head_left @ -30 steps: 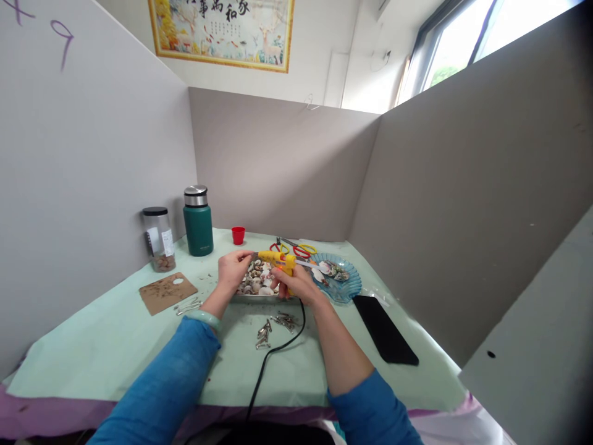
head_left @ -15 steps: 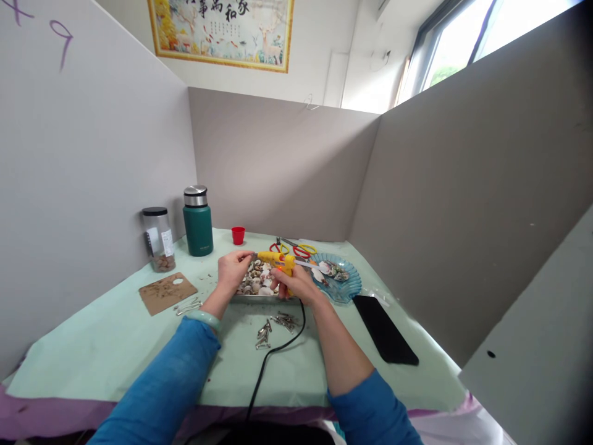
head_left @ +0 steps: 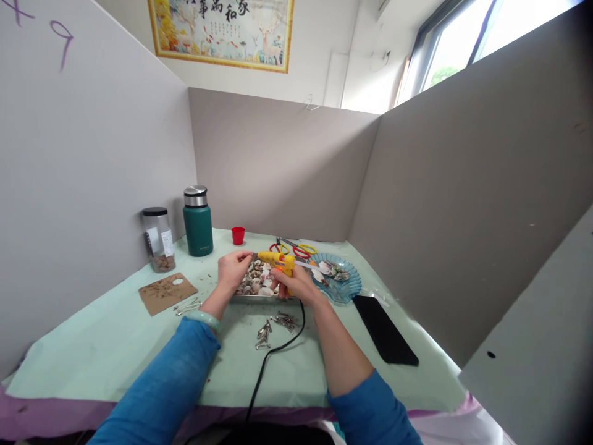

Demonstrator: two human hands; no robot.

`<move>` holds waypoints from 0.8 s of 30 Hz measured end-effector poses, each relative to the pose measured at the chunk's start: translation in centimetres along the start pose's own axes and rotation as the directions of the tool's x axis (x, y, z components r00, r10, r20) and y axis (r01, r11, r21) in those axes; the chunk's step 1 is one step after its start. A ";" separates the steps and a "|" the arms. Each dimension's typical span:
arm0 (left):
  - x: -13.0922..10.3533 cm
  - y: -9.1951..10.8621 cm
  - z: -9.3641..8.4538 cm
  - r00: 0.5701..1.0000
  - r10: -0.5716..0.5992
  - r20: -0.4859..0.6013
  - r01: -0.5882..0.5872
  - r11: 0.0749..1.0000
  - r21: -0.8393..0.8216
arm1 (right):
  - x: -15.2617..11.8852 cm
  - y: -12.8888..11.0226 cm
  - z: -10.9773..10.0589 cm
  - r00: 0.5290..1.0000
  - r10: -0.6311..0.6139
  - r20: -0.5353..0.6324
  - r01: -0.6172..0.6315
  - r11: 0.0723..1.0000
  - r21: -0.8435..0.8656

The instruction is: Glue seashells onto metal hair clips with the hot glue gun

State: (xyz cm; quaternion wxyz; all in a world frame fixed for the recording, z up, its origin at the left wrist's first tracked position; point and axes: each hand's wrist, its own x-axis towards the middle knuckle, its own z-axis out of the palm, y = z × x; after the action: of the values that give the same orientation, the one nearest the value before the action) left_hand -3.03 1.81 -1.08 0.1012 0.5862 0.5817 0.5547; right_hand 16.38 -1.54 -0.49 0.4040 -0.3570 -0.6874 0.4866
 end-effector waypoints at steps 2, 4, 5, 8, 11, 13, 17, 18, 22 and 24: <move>0.0 0.0 0.0 1.000 -0.004 0.005 0.004 1.000 0.002 | 0.0 0.1 0.0 1.000 -0.004 0.005 0.004 1.000 -0.001; 0.0 0.1 0.0 1.000 -0.006 0.005 0.006 1.000 0.007 | 0.1 0.1 0.0 1.000 -0.004 0.002 0.004 1.000 -0.006; 0.0 0.1 0.0 1.000 -0.006 0.004 0.006 1.000 0.010 | 0.1 0.2 0.0 1.000 -0.002 -0.002 0.002 1.000 -0.010; 0.0 0.0 0.0 1.000 -0.013 0.004 0.013 1.000 0.013 | 0.1 0.2 -0.1 1.000 0.000 -0.014 0.000 1.000 -0.016; 0.0 0.1 0.0 1.000 -0.013 0.007 0.013 1.000 0.003 | 0.1 0.2 -0.1 1.000 -0.017 -0.003 0.017 1.000 -0.015; -0.1 0.2 -0.1 1.000 -0.016 0.007 0.016 1.000 -0.012 | 0.1 0.3 -0.1 1.000 -0.016 -0.005 0.016 1.000 -0.015; 0.0 0.4 -0.3 0.997 -0.071 0.011 0.072 0.996 -0.055 | 0.2 0.3 -0.1 0.998 0.022 -0.061 -0.022 1.000 -0.001; 0.0 0.4 -0.3 0.996 -0.086 0.013 0.086 0.994 -0.073 | 0.3 0.3 -0.2 0.997 0.028 -0.070 -0.028 1.000 0.006; 0.1 0.3 -0.4 0.994 -0.105 0.023 0.107 0.984 -0.144 | 0.2 0.1 -0.2 0.997 0.031 -0.070 -0.031 1.000 0.005; 0.0 0.2 -0.3 0.994 -0.107 0.029 0.110 0.981 -0.159 | 0.1 0.0 -0.2 0.997 0.035 -0.062 -0.036 0.999 -0.007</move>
State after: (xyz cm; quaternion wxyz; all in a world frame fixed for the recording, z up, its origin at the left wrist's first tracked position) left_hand -3.17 1.58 -0.74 0.1839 0.5493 0.5651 0.5875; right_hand 16.54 -1.39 -0.42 0.4150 -0.3856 -0.6701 0.4797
